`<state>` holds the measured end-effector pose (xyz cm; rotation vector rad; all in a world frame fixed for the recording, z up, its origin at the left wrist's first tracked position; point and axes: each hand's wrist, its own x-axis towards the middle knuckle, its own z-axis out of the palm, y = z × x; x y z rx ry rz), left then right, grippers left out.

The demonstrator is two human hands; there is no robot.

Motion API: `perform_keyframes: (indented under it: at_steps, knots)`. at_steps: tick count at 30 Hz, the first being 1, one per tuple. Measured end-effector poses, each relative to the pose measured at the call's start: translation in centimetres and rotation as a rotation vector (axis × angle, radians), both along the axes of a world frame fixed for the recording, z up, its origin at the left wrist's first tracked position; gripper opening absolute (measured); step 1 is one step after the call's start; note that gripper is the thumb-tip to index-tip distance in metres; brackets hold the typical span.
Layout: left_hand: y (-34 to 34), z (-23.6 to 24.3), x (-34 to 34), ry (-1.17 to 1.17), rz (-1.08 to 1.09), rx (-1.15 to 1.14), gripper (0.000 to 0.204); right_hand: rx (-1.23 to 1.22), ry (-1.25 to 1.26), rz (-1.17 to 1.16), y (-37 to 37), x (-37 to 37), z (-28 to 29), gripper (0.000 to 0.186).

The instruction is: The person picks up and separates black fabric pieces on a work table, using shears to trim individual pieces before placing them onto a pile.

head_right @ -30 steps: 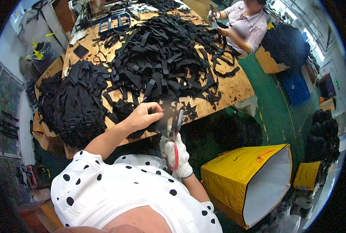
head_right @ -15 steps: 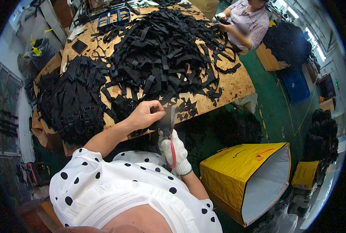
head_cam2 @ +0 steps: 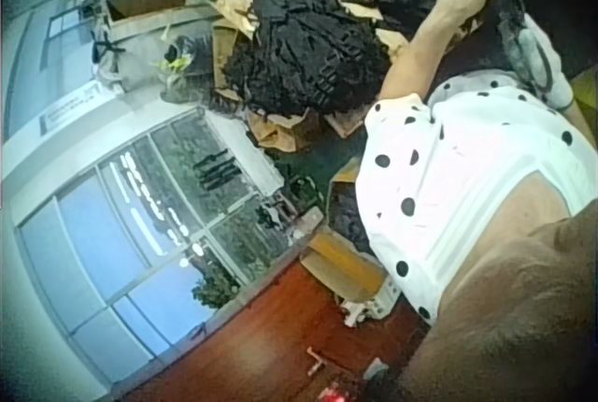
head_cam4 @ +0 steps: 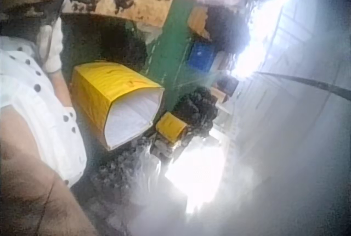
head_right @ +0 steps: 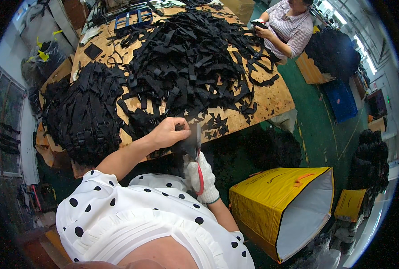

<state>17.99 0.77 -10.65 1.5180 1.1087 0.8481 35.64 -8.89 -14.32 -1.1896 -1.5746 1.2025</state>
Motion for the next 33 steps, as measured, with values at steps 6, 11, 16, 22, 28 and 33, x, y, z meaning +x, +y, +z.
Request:
perform_keyframes:
  at_steps: [6,11,16,22,28,33]
  knots:
    - [-0.1,-0.1,0.3,0.028,-0.057,-0.058,0.016,0.122,-0.065,0.006,0.3,0.3,-0.7,0.050]
    - [0.0,-0.5,0.4,0.005,-0.051,-0.109,0.017,-0.319,0.137,-0.002,-0.6,0.3,-0.1,0.046]
    - [-0.2,-1.4,-0.1,-0.050,-0.060,-0.130,0.014,-0.288,0.304,-0.068,-0.4,0.0,-0.8,0.044]
    - [-0.1,2.7,-4.2,-0.259,0.288,-0.124,0.020,-0.419,0.493,-0.129,-0.7,0.3,-0.2,0.049]
    - [-0.4,8.6,-15.2,-0.758,0.622,0.464,0.018,-0.515,0.519,-0.197,-1.0,0.6,-0.6,0.040]
    - [-0.9,12.4,-19.1,-1.055,0.702,0.898,0.021,-0.520,0.553,-0.178,-1.2,0.4,-1.7,0.041]
